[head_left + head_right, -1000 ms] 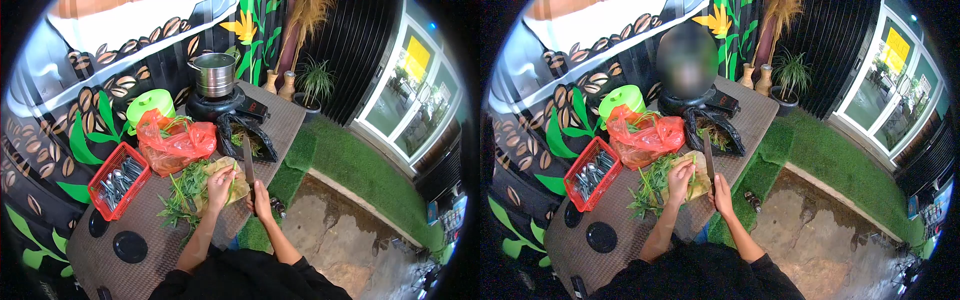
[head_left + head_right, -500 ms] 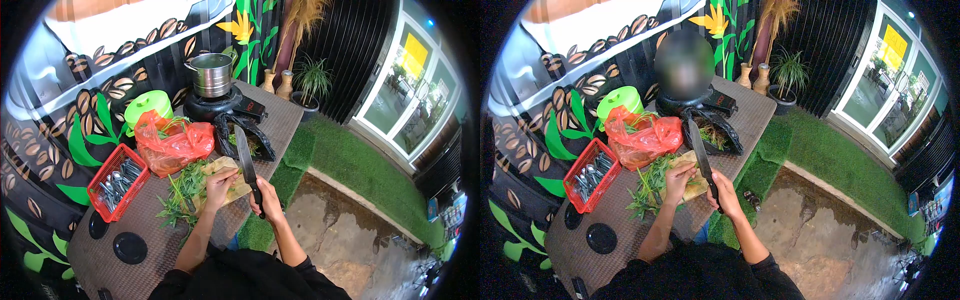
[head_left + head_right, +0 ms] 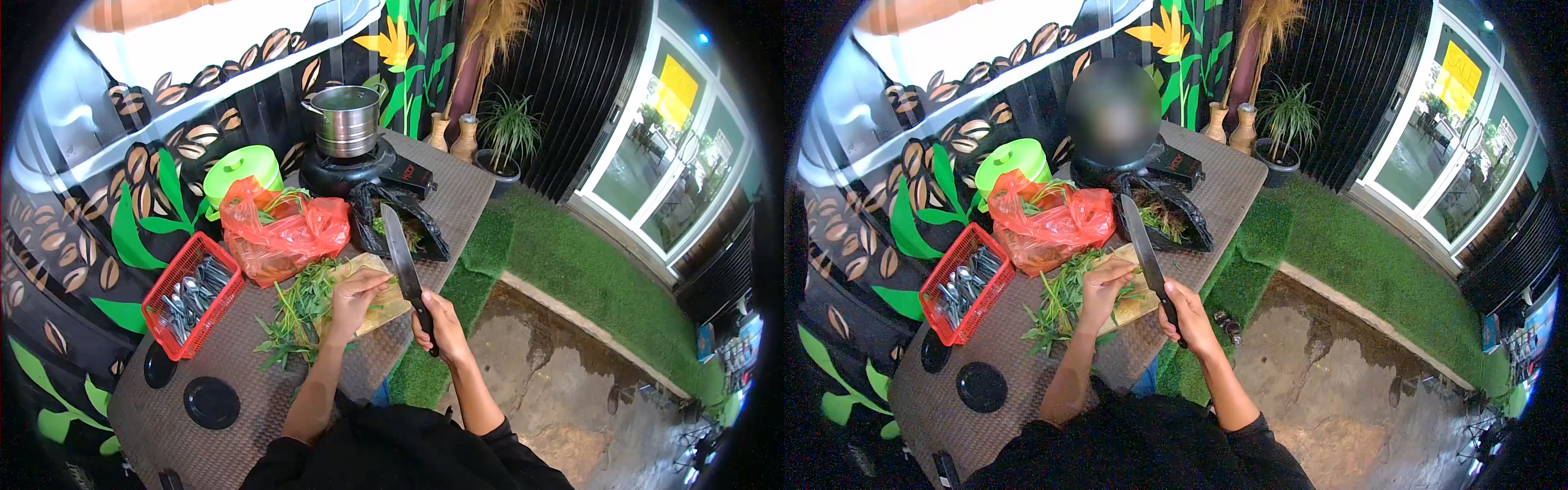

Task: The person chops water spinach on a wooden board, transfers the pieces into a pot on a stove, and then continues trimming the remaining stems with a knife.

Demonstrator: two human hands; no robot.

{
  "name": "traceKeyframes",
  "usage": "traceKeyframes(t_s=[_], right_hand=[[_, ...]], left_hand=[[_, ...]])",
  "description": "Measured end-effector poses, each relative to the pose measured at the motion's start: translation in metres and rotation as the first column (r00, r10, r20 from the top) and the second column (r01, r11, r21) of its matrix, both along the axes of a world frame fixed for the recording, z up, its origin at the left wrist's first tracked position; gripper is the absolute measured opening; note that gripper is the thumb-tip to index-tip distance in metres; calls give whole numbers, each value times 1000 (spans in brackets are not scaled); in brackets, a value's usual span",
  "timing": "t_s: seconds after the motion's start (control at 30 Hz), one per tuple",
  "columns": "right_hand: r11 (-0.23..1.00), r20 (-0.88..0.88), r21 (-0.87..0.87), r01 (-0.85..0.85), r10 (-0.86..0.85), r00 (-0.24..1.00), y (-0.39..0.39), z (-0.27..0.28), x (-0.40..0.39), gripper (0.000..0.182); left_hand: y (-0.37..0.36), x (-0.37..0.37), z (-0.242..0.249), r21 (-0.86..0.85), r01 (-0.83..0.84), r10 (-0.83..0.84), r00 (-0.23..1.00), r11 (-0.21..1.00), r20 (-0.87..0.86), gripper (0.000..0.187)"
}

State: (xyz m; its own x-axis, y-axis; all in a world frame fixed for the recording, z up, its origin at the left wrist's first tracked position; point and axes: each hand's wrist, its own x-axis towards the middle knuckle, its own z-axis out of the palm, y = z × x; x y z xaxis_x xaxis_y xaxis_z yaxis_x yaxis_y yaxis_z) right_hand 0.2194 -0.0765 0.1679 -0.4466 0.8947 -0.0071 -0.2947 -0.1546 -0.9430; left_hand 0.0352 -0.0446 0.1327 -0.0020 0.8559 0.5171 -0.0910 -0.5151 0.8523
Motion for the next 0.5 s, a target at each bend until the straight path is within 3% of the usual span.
traceKeyframes(t_s=[0.07,0.3,0.5], right_hand=[[1000,12,10,2,-2,1000,0,1,1,41],[999,56,6,-46,46,997,-2,1,8,40],[998,92,1,-56,56,994,-4,5,8,40]], left_hand=[[-2,-2,6,16,3,-2,997,1000,-78,29],[-1,-7,17,27,-18,20,996,999,-81,26],[2,-19,20,44,72,-61,974,996,-216,30]])
